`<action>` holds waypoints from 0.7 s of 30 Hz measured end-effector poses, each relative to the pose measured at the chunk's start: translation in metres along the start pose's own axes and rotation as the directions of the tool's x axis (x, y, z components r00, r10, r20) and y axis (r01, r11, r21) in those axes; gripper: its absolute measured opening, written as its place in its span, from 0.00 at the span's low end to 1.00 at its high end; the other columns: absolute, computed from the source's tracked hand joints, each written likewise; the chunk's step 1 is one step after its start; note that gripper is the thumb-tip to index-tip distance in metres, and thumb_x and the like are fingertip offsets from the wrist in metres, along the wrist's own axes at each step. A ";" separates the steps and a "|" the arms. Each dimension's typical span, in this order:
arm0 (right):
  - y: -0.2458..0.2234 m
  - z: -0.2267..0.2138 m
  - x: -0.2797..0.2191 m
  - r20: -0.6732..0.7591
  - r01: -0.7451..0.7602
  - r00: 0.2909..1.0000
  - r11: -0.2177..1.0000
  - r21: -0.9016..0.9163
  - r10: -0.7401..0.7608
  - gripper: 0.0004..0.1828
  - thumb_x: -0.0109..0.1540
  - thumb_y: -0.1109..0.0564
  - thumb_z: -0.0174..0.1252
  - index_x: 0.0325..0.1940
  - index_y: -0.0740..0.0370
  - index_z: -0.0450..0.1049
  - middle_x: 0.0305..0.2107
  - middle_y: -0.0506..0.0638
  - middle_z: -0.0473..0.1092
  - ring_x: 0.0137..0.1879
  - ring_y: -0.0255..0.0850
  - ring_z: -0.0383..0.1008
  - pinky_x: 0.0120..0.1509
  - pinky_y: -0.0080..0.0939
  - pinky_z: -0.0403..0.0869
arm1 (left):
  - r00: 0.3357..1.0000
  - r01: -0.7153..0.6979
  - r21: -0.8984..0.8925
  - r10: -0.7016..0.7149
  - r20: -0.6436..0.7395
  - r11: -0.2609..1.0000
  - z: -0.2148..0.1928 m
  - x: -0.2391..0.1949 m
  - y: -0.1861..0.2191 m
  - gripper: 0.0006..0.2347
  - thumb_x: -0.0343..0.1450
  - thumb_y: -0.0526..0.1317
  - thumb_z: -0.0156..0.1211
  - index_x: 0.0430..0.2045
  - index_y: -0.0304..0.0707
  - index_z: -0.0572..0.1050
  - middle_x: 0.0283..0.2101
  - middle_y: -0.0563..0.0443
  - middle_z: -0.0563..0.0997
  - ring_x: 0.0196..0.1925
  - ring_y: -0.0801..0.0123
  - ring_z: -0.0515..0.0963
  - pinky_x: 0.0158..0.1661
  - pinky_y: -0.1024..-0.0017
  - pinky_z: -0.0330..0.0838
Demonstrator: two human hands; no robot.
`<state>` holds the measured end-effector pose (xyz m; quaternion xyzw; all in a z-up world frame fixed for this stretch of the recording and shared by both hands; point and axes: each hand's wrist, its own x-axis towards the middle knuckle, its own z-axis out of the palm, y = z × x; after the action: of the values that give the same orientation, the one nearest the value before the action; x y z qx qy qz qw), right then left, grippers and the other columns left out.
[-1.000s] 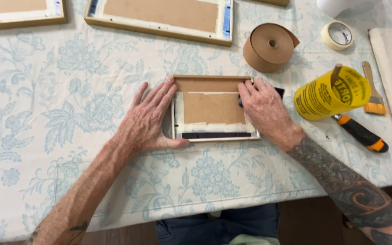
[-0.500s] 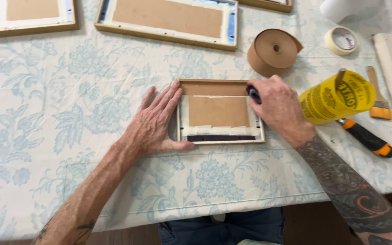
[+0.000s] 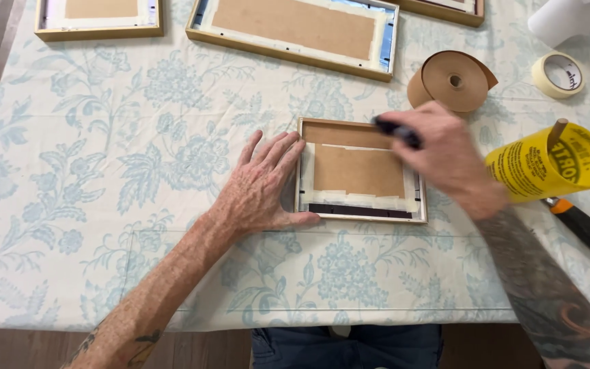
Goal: Sealing the back of a wooden picture frame using gummed paper tape, a brush, and a utility knife.
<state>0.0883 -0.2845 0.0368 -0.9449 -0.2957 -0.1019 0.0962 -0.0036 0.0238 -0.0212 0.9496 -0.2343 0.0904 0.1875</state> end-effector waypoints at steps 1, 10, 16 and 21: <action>-0.003 0.011 0.007 -0.002 0.102 0.995 0.985 0.138 -0.103 0.20 0.59 0.60 0.66 0.56 0.49 0.80 0.44 0.51 0.80 0.52 0.46 0.76 0.59 0.43 0.74 | 1.000 -0.004 -0.009 0.004 0.001 1.000 0.002 0.000 0.000 0.52 0.56 0.77 0.59 0.69 0.35 0.62 0.73 0.41 0.63 0.75 0.54 0.62 0.74 0.46 0.43; -0.051 0.047 0.068 0.035 0.369 0.922 0.902 0.224 -0.386 0.24 0.58 0.60 0.66 0.59 0.56 0.74 0.54 0.50 0.74 0.62 0.51 0.71 0.64 0.54 0.73 | 0.998 -0.043 -0.014 0.042 -0.054 0.999 0.005 -0.003 -0.001 0.50 0.58 0.75 0.60 0.69 0.34 0.63 0.73 0.41 0.64 0.73 0.56 0.66 0.73 0.48 0.46; -0.042 0.075 0.081 -0.018 0.422 0.903 0.877 0.229 -0.430 0.20 0.56 0.59 0.70 0.52 0.52 0.76 0.46 0.46 0.73 0.56 0.45 0.72 0.63 0.46 0.74 | 0.996 -0.053 0.000 0.053 -0.077 0.999 0.010 0.000 -0.002 0.50 0.57 0.75 0.59 0.68 0.35 0.65 0.72 0.40 0.66 0.72 0.57 0.69 0.73 0.49 0.49; -0.037 0.059 0.067 -0.013 0.334 0.940 0.909 0.249 -0.341 0.18 0.58 0.60 0.68 0.51 0.52 0.76 0.44 0.45 0.72 0.56 0.44 0.72 0.63 0.46 0.73 | 0.993 -0.066 0.030 0.069 -0.095 0.997 0.003 0.001 0.000 0.50 0.56 0.74 0.62 0.65 0.33 0.67 0.70 0.40 0.68 0.70 0.57 0.71 0.73 0.49 0.49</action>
<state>0.1284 -0.2041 0.0018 -0.8615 -0.4664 -0.0648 0.1900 -0.0023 0.0223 -0.0239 0.9381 -0.2557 0.1453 0.1828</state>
